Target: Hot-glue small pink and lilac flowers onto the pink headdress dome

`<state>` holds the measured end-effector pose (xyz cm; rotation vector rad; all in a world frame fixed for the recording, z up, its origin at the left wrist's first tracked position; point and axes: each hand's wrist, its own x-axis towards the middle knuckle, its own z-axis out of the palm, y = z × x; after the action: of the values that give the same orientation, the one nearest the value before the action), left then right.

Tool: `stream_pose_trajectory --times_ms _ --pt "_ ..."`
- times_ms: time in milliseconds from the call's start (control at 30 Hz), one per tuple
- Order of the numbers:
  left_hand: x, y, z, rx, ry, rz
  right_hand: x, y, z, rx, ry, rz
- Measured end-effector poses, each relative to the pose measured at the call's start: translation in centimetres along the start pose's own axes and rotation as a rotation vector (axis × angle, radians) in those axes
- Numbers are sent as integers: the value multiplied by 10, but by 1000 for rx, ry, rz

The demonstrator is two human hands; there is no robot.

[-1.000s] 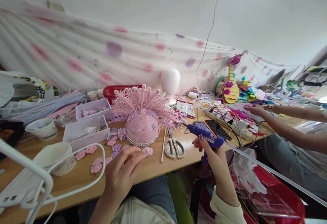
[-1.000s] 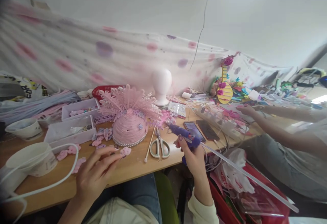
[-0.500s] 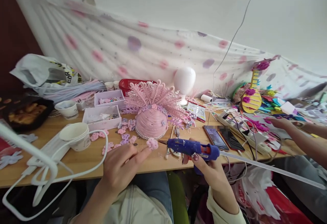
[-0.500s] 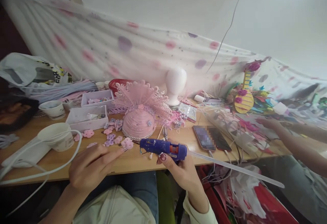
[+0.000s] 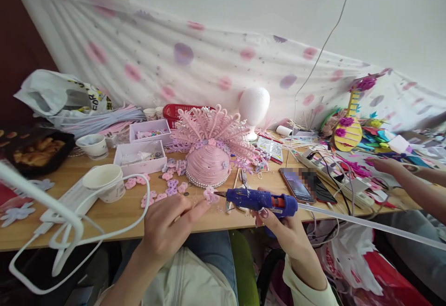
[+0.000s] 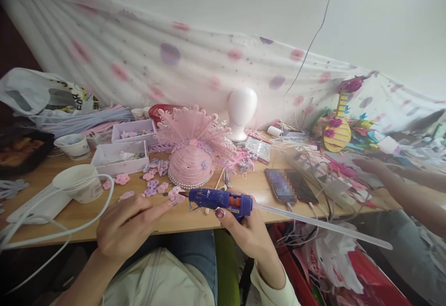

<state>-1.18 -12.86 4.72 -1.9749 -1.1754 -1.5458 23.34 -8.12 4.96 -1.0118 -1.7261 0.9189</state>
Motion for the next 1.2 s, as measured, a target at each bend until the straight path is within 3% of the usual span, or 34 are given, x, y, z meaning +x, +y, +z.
stream_pose_trajectory --times_ms 300,567,767,900,1033,1200 --pt "-1 -1 1 -10 -20 15 0 -2 -1 -57 6 -33" --pt "-6 -5 3 -5 -19 83 8 -8 -5 -54 -155 -40" --pt "-14 -7 6 2 -10 123 9 -4 -4 -71 -157 -27" --pt "-13 -6 7 5 -3 142 16 -7 -11 -132 -28 -23" --pt "-17 -9 10 16 1 147 27 -6 -34 -173 192 5" --pt "-26 -14 15 11 -23 158 27 22 -71 -248 509 316"
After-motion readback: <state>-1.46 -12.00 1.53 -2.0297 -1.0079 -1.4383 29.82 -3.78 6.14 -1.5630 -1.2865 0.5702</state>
